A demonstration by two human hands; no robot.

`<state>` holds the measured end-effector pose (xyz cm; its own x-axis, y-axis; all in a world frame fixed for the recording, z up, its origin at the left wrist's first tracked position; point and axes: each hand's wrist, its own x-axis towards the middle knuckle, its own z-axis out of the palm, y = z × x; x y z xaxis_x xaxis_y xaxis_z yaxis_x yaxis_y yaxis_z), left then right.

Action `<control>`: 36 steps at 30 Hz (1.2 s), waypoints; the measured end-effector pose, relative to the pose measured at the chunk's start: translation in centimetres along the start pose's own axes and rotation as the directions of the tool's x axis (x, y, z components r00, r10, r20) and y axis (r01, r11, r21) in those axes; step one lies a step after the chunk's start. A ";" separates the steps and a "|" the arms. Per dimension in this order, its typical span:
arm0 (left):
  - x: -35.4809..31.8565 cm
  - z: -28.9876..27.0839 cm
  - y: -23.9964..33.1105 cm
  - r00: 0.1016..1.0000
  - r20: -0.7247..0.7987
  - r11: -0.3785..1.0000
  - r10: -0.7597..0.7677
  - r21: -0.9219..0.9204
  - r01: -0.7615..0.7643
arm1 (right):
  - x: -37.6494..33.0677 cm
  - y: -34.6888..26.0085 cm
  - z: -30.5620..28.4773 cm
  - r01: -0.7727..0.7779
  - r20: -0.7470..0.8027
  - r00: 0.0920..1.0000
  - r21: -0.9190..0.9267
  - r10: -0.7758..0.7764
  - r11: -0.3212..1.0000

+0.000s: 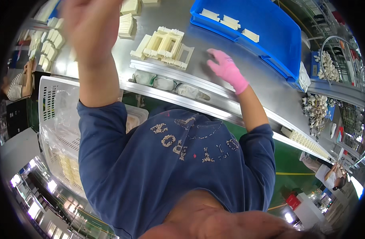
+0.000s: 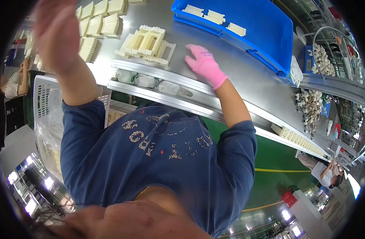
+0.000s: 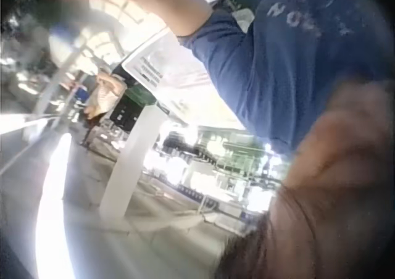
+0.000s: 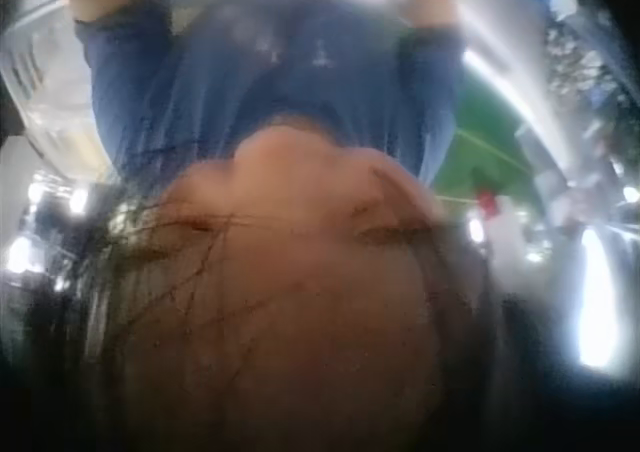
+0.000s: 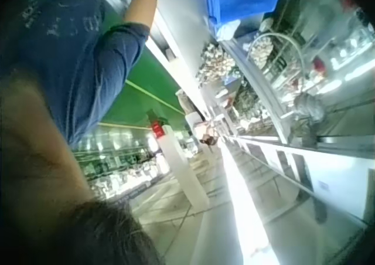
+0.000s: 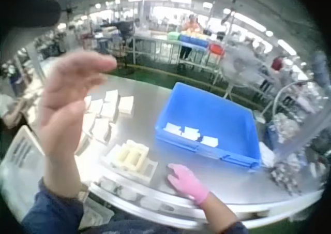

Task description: Manually inserting small white electronic components into individual slots within plastic carrier trays.

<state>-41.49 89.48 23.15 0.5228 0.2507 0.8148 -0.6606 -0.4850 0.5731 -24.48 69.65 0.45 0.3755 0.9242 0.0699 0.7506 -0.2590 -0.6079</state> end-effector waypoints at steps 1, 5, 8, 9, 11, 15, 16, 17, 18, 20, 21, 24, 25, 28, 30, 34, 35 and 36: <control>-0.7 0.2 -0.8 0.956 -0.046 0.954 -0.290 0.060 0.292 | 0.8 0.0 0.9 -0.088 0.137 0.988 0.125 0.071 0.988; -12.2 -10.1 -17.5 0.617 -0.116 0.447 -0.779 0.587 0.675 | 4.5 0.2 4.6 -0.206 0.254 0.953 0.146 0.165 0.968; -20.2 -13.5 -23.3 0.231 -0.101 0.053 -0.968 0.813 0.580 | 6.7 1.6 7.4 -0.661 0.615 0.724 0.487 0.313 0.571; -20.2 -11.8 -23.1 0.082 -0.047 0.006 -0.996 0.835 0.550 | 6.6 1.8 7.6 -0.665 0.581 0.739 0.552 0.340 0.503; -18.9 -9.3 -21.7 -0.152 0.213 0.040 -0.965 0.694 0.719 | 6.5 2.1 7.7 -0.653 0.548 0.757 0.613 0.357 0.444; -19.0 -6.6 -22.1 -0.129 0.341 0.101 -0.931 0.582 0.807 | 5.6 2.9 5.5 -0.708 0.551 0.699 0.620 0.455 0.337; -18.4 -6.0 -22.1 -0.155 0.378 0.086 -0.913 0.550 0.831 | 5.5 2.9 4.6 -0.731 0.499 0.669 0.576 0.552 0.366; -17.7 -5.8 -22.3 -0.153 0.374 0.086 -0.915 0.549 0.831 | 5.4 3.0 3.9 -0.730 0.499 0.671 0.575 0.549 0.369; -16.9 -5.5 -22.8 -0.120 0.390 0.180 -0.913 0.647 0.741 | 5.4 3.4 3.1 -0.766 0.554 0.627 0.568 0.548 0.302; -15.4 -6.1 -23.8 -0.084 0.411 0.272 -0.908 0.730 0.627 | 5.4 4.4 2.4 -0.795 0.603 0.585 0.558 0.542 0.237; -14.5 -6.9 -24.5 0.142 0.342 0.369 -0.929 0.815 0.447 | 5.3 5.2 2.4 -0.781 0.534 0.599 0.555 0.596 0.288; -12.9 -11.5 -26.1 0.492 0.224 0.247 -0.841 0.969 -0.018 | 5.1 5.2 2.2 -0.738 0.408 0.638 0.565 0.653 0.369; -13.8 -14.0 -27.4 0.503 0.187 0.153 -0.844 0.982 -0.108 | 5.2 5.0 2.1 -0.710 0.355 0.663 0.577 0.659 0.404; -14.8 -17.1 -28.3 0.408 0.130 0.033 -0.904 0.971 -0.236 | 5.0 6.2 2.5 -0.720 0.396 0.647 0.599 0.652 0.351; -15.2 -18.2 -28.4 0.295 0.087 0.003 -0.952 0.961 -0.275 | 5.4 5.6 2.4 -0.704 0.383 0.665 0.607 0.641 0.369; -16.2 -18.2 -29.4 0.341 0.100 0.077 -0.935 0.994 -0.081 | 5.8 6.2 2.7 -0.709 0.407 0.676 0.589 0.615 0.389; -16.8 -17.8 -29.4 0.370 0.043 0.051 -0.928 0.999 0.010 | 5.6 6.2 2.8 -0.707 0.400 0.674 0.593 0.621 0.385; -17.2 -17.1 -29.1 0.393 -0.014 0.028 -0.919 0.994 0.102 | 5.5 6.0 2.7 -0.697 0.389 0.683 0.601 0.619 0.391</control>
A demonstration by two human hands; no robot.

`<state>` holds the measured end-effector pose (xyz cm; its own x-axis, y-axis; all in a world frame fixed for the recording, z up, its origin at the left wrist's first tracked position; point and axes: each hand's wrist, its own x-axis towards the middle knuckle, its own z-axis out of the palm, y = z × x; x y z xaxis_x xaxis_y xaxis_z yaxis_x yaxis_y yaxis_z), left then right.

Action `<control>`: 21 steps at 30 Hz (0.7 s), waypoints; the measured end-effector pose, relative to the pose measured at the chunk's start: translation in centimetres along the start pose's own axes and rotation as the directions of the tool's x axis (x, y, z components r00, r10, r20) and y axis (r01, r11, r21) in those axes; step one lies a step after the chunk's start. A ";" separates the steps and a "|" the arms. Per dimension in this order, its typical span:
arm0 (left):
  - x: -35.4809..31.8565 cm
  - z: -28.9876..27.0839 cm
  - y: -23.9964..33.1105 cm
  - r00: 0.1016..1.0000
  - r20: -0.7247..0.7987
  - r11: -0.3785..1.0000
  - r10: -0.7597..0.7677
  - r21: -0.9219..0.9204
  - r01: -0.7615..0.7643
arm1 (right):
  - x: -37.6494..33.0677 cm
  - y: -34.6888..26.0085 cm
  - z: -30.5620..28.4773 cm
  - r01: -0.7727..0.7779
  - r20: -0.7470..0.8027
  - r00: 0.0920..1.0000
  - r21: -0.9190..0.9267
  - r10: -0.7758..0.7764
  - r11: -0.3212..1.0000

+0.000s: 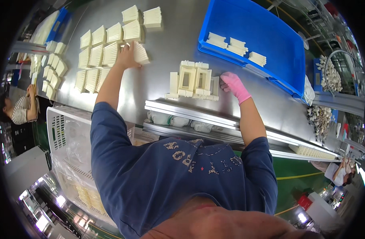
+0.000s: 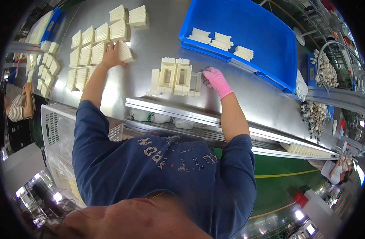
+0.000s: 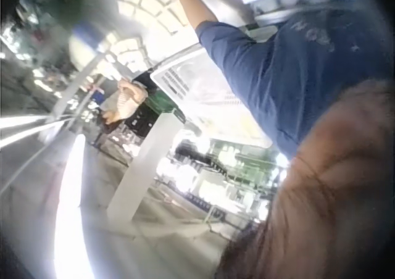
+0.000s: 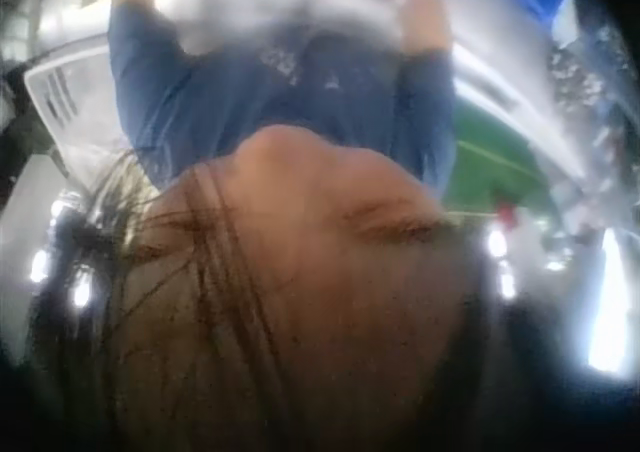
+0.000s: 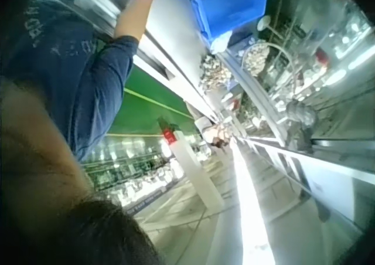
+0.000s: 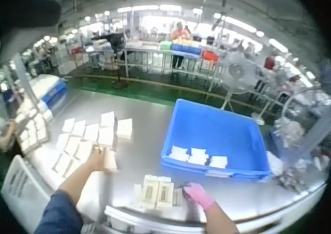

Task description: Manually inserting small white electronic components into individual slots within plastic carrier trays.

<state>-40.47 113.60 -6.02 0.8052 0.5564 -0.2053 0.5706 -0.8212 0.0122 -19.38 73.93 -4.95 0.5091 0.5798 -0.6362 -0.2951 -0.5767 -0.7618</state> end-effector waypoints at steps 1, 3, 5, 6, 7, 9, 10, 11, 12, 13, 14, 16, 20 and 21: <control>-1.1 0.1 1.3 0.999 -0.051 0.999 0.003 -0.035 -0.005 | -0.2 -0.1 0.1 0.011 -0.010 1.000 0.002 -0.011 1.000; -2.4 2.0 2.5 0.990 -0.141 0.992 0.000 -0.125 -0.017 | -0.5 -0.4 0.4 0.016 -0.030 0.999 -0.025 -0.016 1.000; -3.6 2.1 4.0 0.969 -0.241 0.978 -0.049 -0.210 -0.003 | -0.5 -0.3 0.4 0.016 -0.048 0.999 -0.046 -0.018 0.999; -3.7 2.0 4.1 0.969 -0.244 0.977 -0.043 -0.211 -0.010 | -0.2 -0.2 0.3 0.043 -0.079 0.996 -0.097 -0.051 0.994; -3.6 1.9 4.0 0.972 -0.216 0.955 -0.093 -0.297 0.025 | -0.1 -0.2 0.1 0.068 -0.109 0.990 -0.148 -0.085 0.987; -4.0 0.0 5.8 0.957 -0.200 0.861 -0.208 -0.502 0.082 | 0.2 -0.2 -0.7 0.202 -0.273 0.905 -0.396 -0.325 0.896; -4.2 -1.6 7.0 0.959 -0.202 0.862 -0.199 -0.501 0.074 | 0.1 -0.1 -0.8 0.254 -0.342 0.752 -0.638 -0.564 0.727; -4.3 -3.1 8.3 0.973 -0.163 0.634 -0.162 -0.773 -0.024 | -0.9 -1.1 -0.6 0.250 -0.349 0.750 -0.638 -0.562 0.729; -4.8 -4.4 9.6 0.984 -0.136 0.316 -0.116 -0.944 -0.093 | -2.8 -3.2 0.0 0.352 -0.309 0.798 -0.456 -0.517 0.817; -5.4 -5.3 11.8 0.989 -0.082 0.234 -0.126 -0.971 -0.050 | -4.8 -5.0 0.5 0.420 -0.256 0.841 -0.249 -0.477 0.873; -5.9 -6.1 14.2 0.992 -0.107 0.216 -0.071 -0.972 -0.089 | -6.8 -6.5 1.1 0.413 -0.260 0.842 -0.251 -0.472 0.875; -8.1 -7.8 20.2 0.984 -0.175 0.119 0.029 -0.977 -0.177 | -9.9 -7.9 2.0 0.498 -0.140 0.858 -0.003 -0.494 0.867; -9.5 -3.6 30.3 0.974 -0.031 0.104 0.226 -0.993 -0.055 | -11.2 -6.7 1.4 0.564 -0.169 0.772 -0.262 -0.613 0.783; -9.1 -1.8 32.2 0.966 0.083 0.190 0.245 -0.981 0.036 | -11.4 -6.3 1.0 0.452 -0.233 0.764 -0.473 -0.602 0.757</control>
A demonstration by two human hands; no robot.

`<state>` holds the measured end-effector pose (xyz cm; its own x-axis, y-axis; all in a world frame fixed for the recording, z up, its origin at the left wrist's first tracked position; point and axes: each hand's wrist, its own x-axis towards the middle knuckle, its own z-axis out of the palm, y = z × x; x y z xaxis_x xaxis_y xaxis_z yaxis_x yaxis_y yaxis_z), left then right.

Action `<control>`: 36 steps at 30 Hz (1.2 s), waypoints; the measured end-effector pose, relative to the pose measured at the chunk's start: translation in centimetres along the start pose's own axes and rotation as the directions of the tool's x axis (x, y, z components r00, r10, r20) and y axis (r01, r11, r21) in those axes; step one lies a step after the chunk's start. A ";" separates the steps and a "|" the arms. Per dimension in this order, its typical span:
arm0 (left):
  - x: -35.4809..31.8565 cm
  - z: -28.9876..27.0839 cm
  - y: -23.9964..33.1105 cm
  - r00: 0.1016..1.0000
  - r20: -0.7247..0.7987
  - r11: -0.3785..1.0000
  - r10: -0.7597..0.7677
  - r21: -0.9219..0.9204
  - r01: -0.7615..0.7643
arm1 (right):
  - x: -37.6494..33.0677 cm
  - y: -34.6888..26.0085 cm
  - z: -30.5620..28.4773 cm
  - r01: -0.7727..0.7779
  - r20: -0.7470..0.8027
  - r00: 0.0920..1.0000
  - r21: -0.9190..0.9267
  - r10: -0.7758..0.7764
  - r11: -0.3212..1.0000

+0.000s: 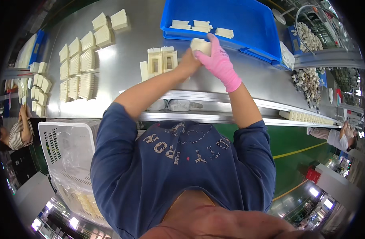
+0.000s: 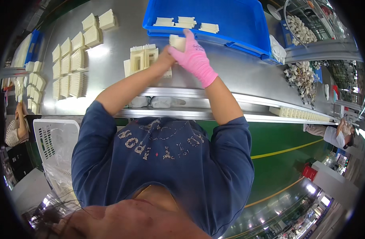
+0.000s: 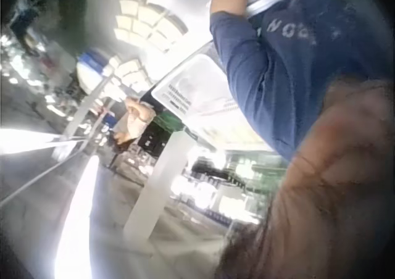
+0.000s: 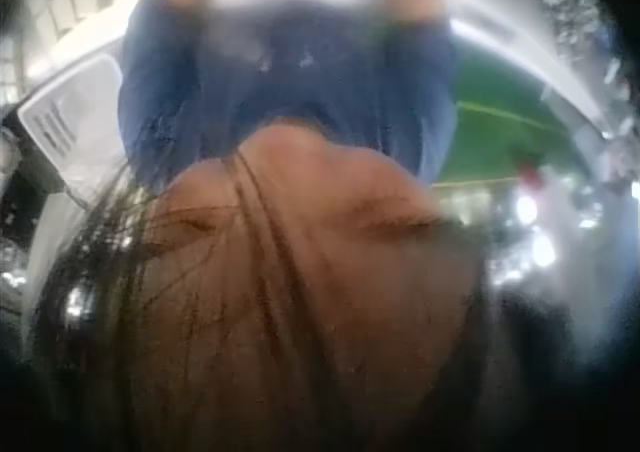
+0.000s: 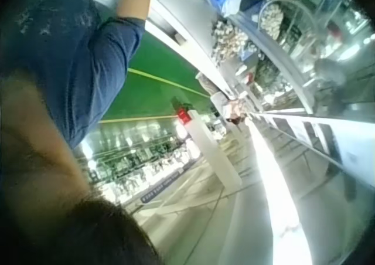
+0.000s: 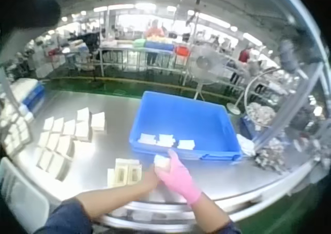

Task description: Manually inserting small white electronic components into individual slots within plastic carrier trays.

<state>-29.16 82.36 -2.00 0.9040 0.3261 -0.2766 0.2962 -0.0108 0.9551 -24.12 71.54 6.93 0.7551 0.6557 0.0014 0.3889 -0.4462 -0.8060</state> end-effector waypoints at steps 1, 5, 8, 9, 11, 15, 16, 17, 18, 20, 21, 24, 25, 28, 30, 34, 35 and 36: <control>-0.9 1.8 1.2 0.992 0.122 0.994 -0.042 -0.092 0.054 | -0.3 1.0 -0.7 -0.048 -0.075 0.997 -0.237 0.031 0.970; 0.8 4.9 -1.5 0.718 0.586 0.877 -0.376 0.476 0.072 | -0.7 9.3 -0.6 -0.194 0.008 0.975 -0.463 0.223 0.865; 1.3 4.2 -0.4 0.592 0.792 0.769 -0.150 0.470 -0.434 | -0.9 11.1 -0.6 -0.220 0.070 0.956 -0.475 0.286 0.852; 0.9 3.1 1.1 0.639 0.769 0.820 -0.035 0.387 -0.421 | -0.8 11.5 -0.9 -0.228 0.067 0.954 -0.473 0.292 0.851; 0.9 -0.5 3.0 0.772 0.622 0.863 0.130 0.312 -0.397 | -0.3 12.0 -1.8 -0.188 0.082 0.969 -0.368 0.233 0.911; 4.9 -10.8 3.2 0.943 0.185 0.883 0.275 0.338 -0.324 | 0.3 14.4 -4.5 -0.241 0.013 0.962 -0.415 0.271 0.877; 5.7 -13.1 3.0 0.947 0.061 0.884 0.314 0.346 -0.315 | -0.3 16.1 -4.7 -0.307 0.019 0.933 -0.472 0.358 0.826; 6.4 -14.8 3.3 0.945 -0.074 0.879 0.318 0.398 -0.264 | -0.5 17.4 -4.8 -0.368 0.017 0.897 -0.527 0.443 0.766; 6.8 -16.7 3.4 0.922 -0.214 0.873 0.322 0.444 -0.202 | -0.6 18.2 -4.8 -0.362 0.026 0.899 -0.522 0.438 0.772; 9.1 -22.5 1.6 0.874 -0.275 0.788 0.401 0.589 -0.176 | -0.2 18.2 -4.4 -0.322 0.053 0.919 -0.468 0.390 0.823; 10.0 -24.6 0.5 0.831 -0.294 0.692 0.472 0.707 -0.143 | -0.2 17.4 -4.3 -0.310 0.066 0.922 -0.468 0.383 0.828; 11.6 -27.6 -0.3 0.779 -0.352 0.460 0.519 0.883 0.092 | -0.3 15.6 -4.9 -0.364 -0.009 0.921 -0.375 0.390 0.852; 12.0 -27.9 -0.2 0.778 -0.353 0.460 0.520 0.883 0.093 | -0.5 15.8 -4.8 -0.343 -0.141 0.939 -0.391 0.313 0.854; 13.3 -28.8 0.1 0.832 -0.320 0.223 0.453 0.944 0.242 | -0.4 16.8 -5.2 -0.266 -0.349 0.929 -0.393 0.125 0.880; 14.8 -29.5 -0.2 0.891 -0.296 0.071 0.345 0.954 0.290 | -0.2 16.9 -5.5 -0.220 -0.428 0.903 -0.402 0.030 0.889; 17.4 -30.3 -0.4 0.924 -0.339 -0.035 0.177 0.936 0.350 | 0.0 17.8 -5.6 -0.271 -0.440 0.888 -0.270 0.132 0.924; 17.9 -30.6 -0.2 0.927 -0.329 -0.034 0.181 0.940 0.341 | 0.0 18.2 -5.7 -0.287 -0.440 0.886 -0.277 0.145 0.917; 18.2 -30.9 0.0 0.929 -0.350 -0.053 0.119 0.932 0.358 | 0.0 18.2 -5.7 -0.302 -0.436 0.886 -0.285 0.158 0.910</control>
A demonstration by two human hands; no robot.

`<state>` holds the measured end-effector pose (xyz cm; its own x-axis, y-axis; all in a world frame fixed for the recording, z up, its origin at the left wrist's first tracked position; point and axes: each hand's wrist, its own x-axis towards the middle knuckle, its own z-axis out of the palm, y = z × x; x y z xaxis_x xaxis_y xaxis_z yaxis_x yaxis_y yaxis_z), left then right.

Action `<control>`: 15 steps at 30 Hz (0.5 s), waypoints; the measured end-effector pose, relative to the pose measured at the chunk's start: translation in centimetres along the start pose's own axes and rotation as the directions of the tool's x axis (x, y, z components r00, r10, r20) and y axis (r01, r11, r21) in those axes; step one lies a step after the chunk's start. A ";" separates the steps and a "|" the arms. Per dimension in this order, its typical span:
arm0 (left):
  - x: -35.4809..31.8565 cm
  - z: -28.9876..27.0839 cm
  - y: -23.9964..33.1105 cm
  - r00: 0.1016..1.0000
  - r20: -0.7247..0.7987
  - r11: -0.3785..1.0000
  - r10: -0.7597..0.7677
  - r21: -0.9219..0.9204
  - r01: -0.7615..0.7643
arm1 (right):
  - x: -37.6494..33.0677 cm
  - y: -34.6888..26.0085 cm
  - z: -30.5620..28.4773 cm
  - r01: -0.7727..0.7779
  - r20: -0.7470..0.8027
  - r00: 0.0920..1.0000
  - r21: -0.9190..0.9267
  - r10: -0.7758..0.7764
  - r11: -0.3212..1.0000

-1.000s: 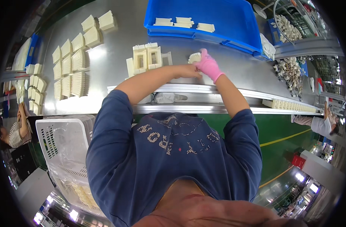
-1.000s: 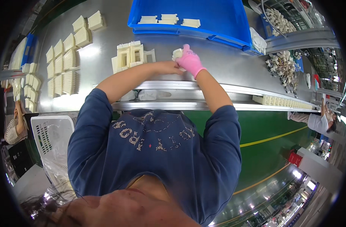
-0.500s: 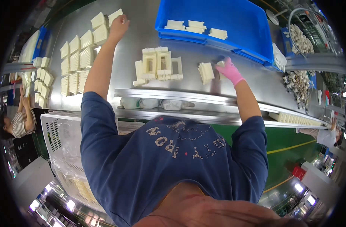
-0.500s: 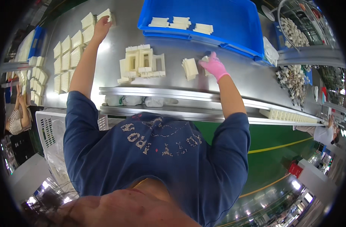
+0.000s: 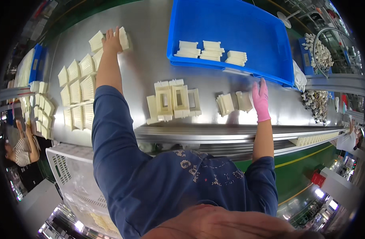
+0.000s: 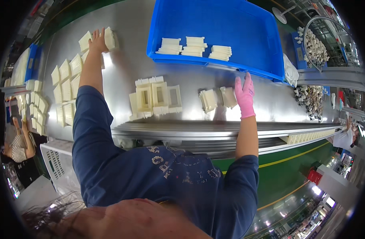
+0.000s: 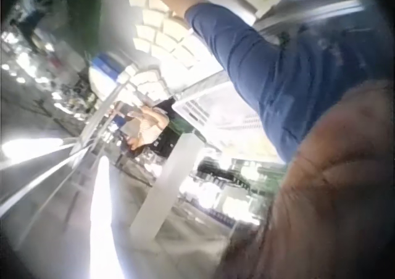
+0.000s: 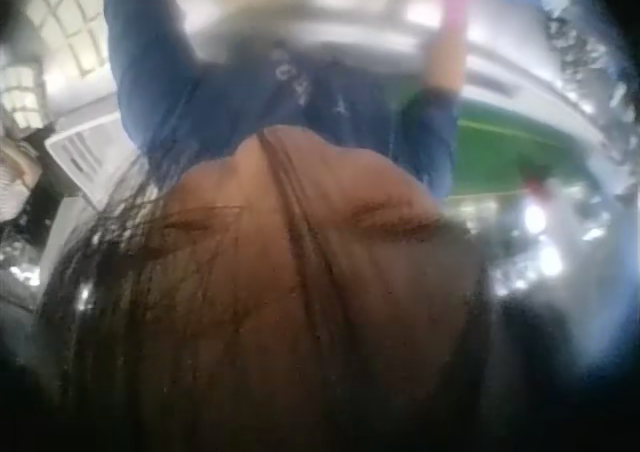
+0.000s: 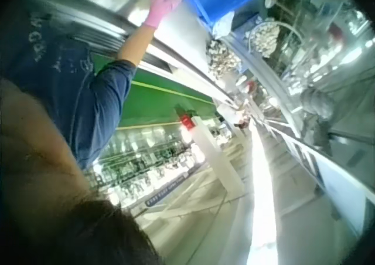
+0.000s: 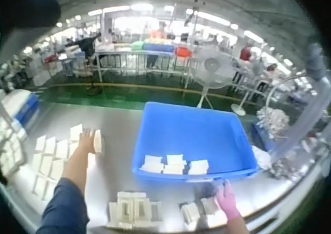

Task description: Manually inserting small white electronic components into individual slots within plastic carrier trays.

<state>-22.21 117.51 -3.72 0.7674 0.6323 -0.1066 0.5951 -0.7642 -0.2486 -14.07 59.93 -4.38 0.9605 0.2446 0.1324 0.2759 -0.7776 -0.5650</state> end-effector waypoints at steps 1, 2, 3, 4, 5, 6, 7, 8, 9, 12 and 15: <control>0.5 0.1 -0.2 0.998 0.064 1.000 -0.017 0.023 0.015 | 0.0 -0.1 -0.1 -0.005 -0.004 1.000 -0.003 0.005 1.000; 1.3 0.4 -0.5 0.996 0.081 0.999 -0.021 0.038 0.018 | 0.0 -0.3 -0.2 -0.023 -0.009 1.000 0.006 0.024 1.000; 1.8 0.6 -0.5 0.996 0.083 0.999 -0.017 0.037 0.014 | 0.0 -0.6 -0.3 -0.042 -0.011 0.999 0.014 0.042 0.999; 2.1 0.6 -0.6 0.990 0.139 0.999 -0.024 0.032 0.019 | -0.1 -0.6 -0.3 -0.045 -0.012 0.999 0.012 0.045 0.999; 2.4 0.7 -0.7 0.980 0.195 0.999 -0.032 0.029 0.027 | -0.1 -0.6 -0.2 -0.041 -0.009 0.999 0.025 0.041 0.999; 2.6 1.2 -0.5 0.980 0.197 0.999 -0.027 0.025 0.023 | 0.0 -0.5 -0.3 -0.038 -0.008 0.999 0.034 0.039 0.999; 2.6 2.2 -0.2 0.991 0.136 0.999 -0.007 -0.034 0.012 | 0.1 -0.5 -0.2 -0.040 -0.007 0.999 0.030 0.040 0.999; 2.5 3.0 0.0 0.997 0.074 0.996 0.008 -0.091 -0.001 | 0.2 -0.5 0.0 -0.044 0.007 0.999 0.000 0.044 0.999; 1.8 3.6 0.6 0.997 0.079 0.996 0.014 -0.092 -0.007 | 0.0 -0.3 0.0 -0.055 0.022 0.998 -0.030 0.055 0.998; -0.7 5.7 3.7 0.953 -0.301 0.895 0.030 -0.416 -0.160 | -0.2 1.7 0.7 -0.038 0.060 0.997 -0.050 0.041 0.998; -3.7 5.7 5.7 0.955 -0.296 0.891 0.012 -0.431 -0.144 | -0.5 3.3 2.1 0.259 0.133 0.963 -0.191 -0.237 0.947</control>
<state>-23.06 111.55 -10.22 0.8106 0.5573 0.1801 0.5221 -0.8269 0.2087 -13.70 58.51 -8.02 0.8546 0.4962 0.1531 0.5167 -0.7836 -0.3448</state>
